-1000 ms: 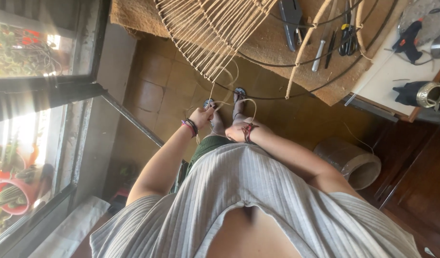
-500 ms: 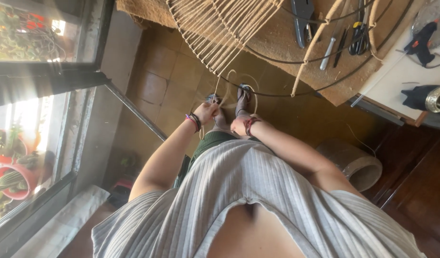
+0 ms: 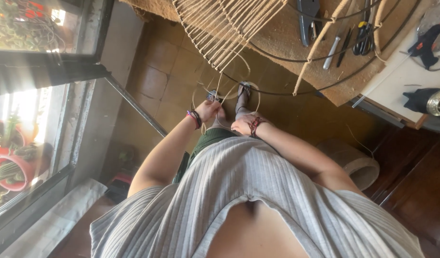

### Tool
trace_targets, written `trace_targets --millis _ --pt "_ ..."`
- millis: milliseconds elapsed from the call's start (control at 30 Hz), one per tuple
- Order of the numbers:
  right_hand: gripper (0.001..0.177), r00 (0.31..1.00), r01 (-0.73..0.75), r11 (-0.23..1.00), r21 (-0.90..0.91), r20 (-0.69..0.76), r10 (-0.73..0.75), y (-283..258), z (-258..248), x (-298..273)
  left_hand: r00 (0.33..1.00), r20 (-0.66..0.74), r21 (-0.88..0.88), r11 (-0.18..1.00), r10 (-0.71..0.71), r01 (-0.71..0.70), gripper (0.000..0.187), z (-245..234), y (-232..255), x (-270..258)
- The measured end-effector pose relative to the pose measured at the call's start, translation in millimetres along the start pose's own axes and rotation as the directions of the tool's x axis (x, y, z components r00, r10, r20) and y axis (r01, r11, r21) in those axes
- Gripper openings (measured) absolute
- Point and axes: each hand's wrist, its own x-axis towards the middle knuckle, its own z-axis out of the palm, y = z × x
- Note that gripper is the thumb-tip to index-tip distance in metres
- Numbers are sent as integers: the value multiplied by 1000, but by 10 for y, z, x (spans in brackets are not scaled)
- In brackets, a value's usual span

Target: Weaving and tying thin strings onto a wicker furniture frame to create or repair a pattern.

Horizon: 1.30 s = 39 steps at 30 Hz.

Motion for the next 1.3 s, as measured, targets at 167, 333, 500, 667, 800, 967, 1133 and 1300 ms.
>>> trace_targets --millis 167,333,500,667,800,967,1133,1300 --pt "28 941 125 -543 831 74 330 -156 -1165 -125 994 -91 360 933 67 -30 49 -228 -157 24" --pt "21 804 514 -112 850 -432 409 228 -1010 -336 976 -190 541 841 104 16 26 -305 -206 14" --pt "19 997 80 972 220 -33 -75 478 117 -283 959 -264 448 894 107 24 24 -182 -317 24" --pt "68 987 -158 775 611 89 131 638 -28 -151 935 -224 167 956 275 -242 29 -236 -384 -36" --pt "59 922 151 -501 852 62 382 358 -207 367 928 -269 135 965 256 -227 38 -143 -506 123" --pt "33 831 465 -141 874 -377 409 -95 -342 724 964 -259 -157 982 64 -107 34 -125 -393 120" --pt "15 950 181 837 517 -312 -13 -317 -878 -118 998 -8 -703 710 -55 34 27 -97 -134 -41" --pt "35 974 136 634 761 -219 54 17 -36 331 999 29 -318 948 -20 28 39 -254 -177 84"
